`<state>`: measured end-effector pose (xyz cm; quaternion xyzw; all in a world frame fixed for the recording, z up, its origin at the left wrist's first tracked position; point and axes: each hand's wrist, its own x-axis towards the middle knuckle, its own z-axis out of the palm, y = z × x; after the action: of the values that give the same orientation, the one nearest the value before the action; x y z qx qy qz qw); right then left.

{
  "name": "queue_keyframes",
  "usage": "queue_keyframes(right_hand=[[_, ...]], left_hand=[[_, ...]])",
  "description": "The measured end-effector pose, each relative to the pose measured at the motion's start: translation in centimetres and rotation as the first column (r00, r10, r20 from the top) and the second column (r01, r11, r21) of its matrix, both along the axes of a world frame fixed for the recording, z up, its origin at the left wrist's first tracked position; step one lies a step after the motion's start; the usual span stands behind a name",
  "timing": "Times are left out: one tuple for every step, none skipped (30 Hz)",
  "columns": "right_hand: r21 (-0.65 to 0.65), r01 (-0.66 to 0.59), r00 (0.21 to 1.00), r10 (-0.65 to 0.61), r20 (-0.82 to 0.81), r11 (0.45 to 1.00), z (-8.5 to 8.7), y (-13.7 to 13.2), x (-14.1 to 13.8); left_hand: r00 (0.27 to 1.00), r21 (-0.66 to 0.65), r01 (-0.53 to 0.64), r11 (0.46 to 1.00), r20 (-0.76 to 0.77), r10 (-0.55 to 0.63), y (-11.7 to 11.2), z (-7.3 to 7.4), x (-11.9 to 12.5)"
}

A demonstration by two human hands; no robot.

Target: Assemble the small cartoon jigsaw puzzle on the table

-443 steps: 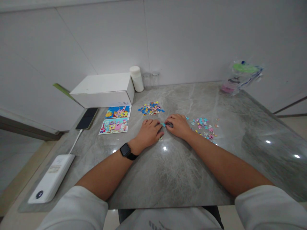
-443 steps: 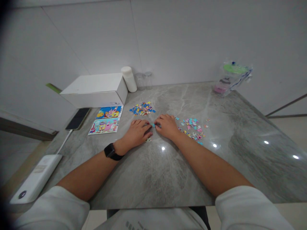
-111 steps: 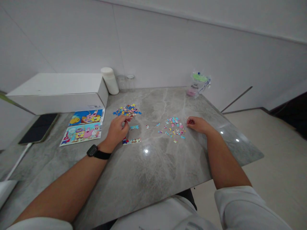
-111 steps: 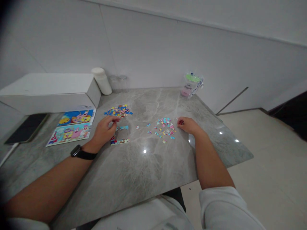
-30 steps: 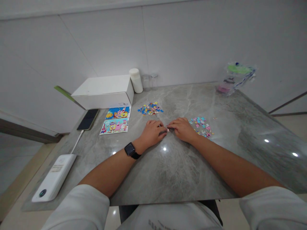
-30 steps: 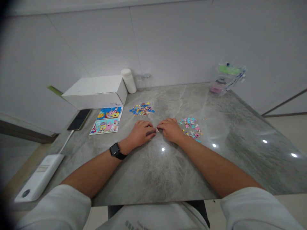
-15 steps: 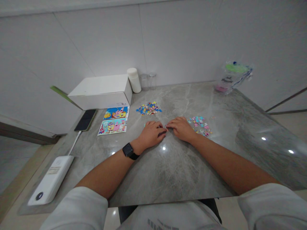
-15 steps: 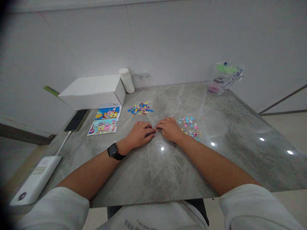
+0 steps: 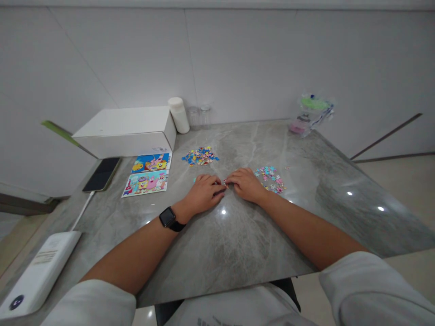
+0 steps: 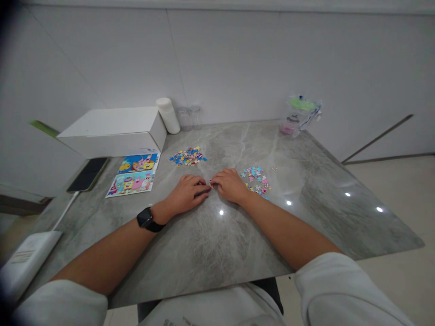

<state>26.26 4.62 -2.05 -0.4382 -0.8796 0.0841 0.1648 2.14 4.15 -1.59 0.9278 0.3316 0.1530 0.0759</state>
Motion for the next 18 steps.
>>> queue_keyframes(right_hand=[[-0.004,0.002,1.0,-0.002,0.005,1.0,0.1,0.0,0.0],[-0.007,0.004,1.0,-0.004,0.009,1.0,0.2,0.0,0.0],[-0.01,0.005,1.0,-0.005,0.012,1.0,0.3,0.0,0.0],[-0.014,0.006,1.0,-0.006,0.014,1.0,0.3,0.0,0.0],[-0.016,0.006,1.0,-0.006,0.016,1.0,0.4,-0.1,0.0],[-0.018,0.008,1.0,-0.008,0.016,1.0,0.3,-0.1,0.0],[-0.019,0.012,1.0,-0.011,0.015,1.0,0.3,-0.1,0.0],[-0.018,0.017,1.0,-0.017,0.011,1.0,0.2,-0.2,-0.1],[-0.015,0.025,1.0,-0.024,0.006,1.0,0.1,-0.2,-0.1],[-0.011,0.036,0.999,-0.036,0.0,0.999,0.0,-0.2,-0.2],[-0.006,0.052,0.999,-0.052,-0.008,0.999,0.1,-0.2,-0.2],[0.003,0.075,0.997,-0.075,-0.02,0.997,0.4,-0.2,-0.1],[0.014,0.102,0.994,-0.101,-0.037,0.995,0.8,-0.1,0.1],[0.031,0.136,0.989,-0.134,-0.061,0.99,1.5,0.0,0.6],[0.052,0.177,0.981,-0.172,-0.094,0.983,2.4,0.1,1.2],[0.074,0.222,0.969,-0.211,-0.132,0.972,3.5,0.3,2.1],[0.098,0.273,0.951,-0.254,-0.175,0.957,4.8,0.4,3.2],[0.122,0.338,0.926,-0.307,-0.22,0.933,6.0,0.5,4.5]], left_hand=[[1.0,0.003,0.002,1.0,0.004,-0.002,0.0,0.0,0.0],[1.0,0.006,0.004,1.0,0.007,-0.004,0.0,0.0,0.0],[1.0,0.009,0.004,1.0,0.009,-0.004,0.0,0.0,0.0],[1.0,0.011,0.005,1.0,0.009,-0.005,0.0,0.0,-0.1],[1.0,0.014,0.006,1.0,0.008,-0.006,0.0,0.1,-0.1],[1.0,0.017,0.007,1.0,0.007,-0.007,-0.1,0.1,-0.1],[1.0,0.019,0.008,1.0,0.006,-0.008,-0.1,0.2,-0.1],[1.0,0.022,0.008,1.0,0.006,-0.008,-0.1,0.2,-0.1],[1.0,0.025,0.006,1.0,0.009,-0.006,-0.1,0.2,-0.2],[1.0,0.029,0.004,1.0,0.012,-0.004,0.0,0.2,-0.2],[1.0,0.034,0.0,0.999,0.016,-0.001,0.0,0.2,-0.2],[1.0,0.04,-0.003,0.999,0.021,0.002,0.0,0.3,-0.2],[1.0,0.045,-0.005,0.999,0.024,0.004,0.0,0.3,-0.2],[1.0,0.051,-0.006,0.999,0.028,0.005,0.0,0.3,-0.3],[1.0,0.055,-0.005,0.998,0.03,0.004,0.1,0.2,-0.3],[0.999,0.059,-0.005,0.998,0.032,0.003,0.1,0.2,-0.3],[0.999,0.062,-0.004,0.998,0.034,0.001,0.2,0.2,-0.4],[0.999,0.065,-0.001,0.998,0.036,-0.001,0.2,0.1,-0.4]])
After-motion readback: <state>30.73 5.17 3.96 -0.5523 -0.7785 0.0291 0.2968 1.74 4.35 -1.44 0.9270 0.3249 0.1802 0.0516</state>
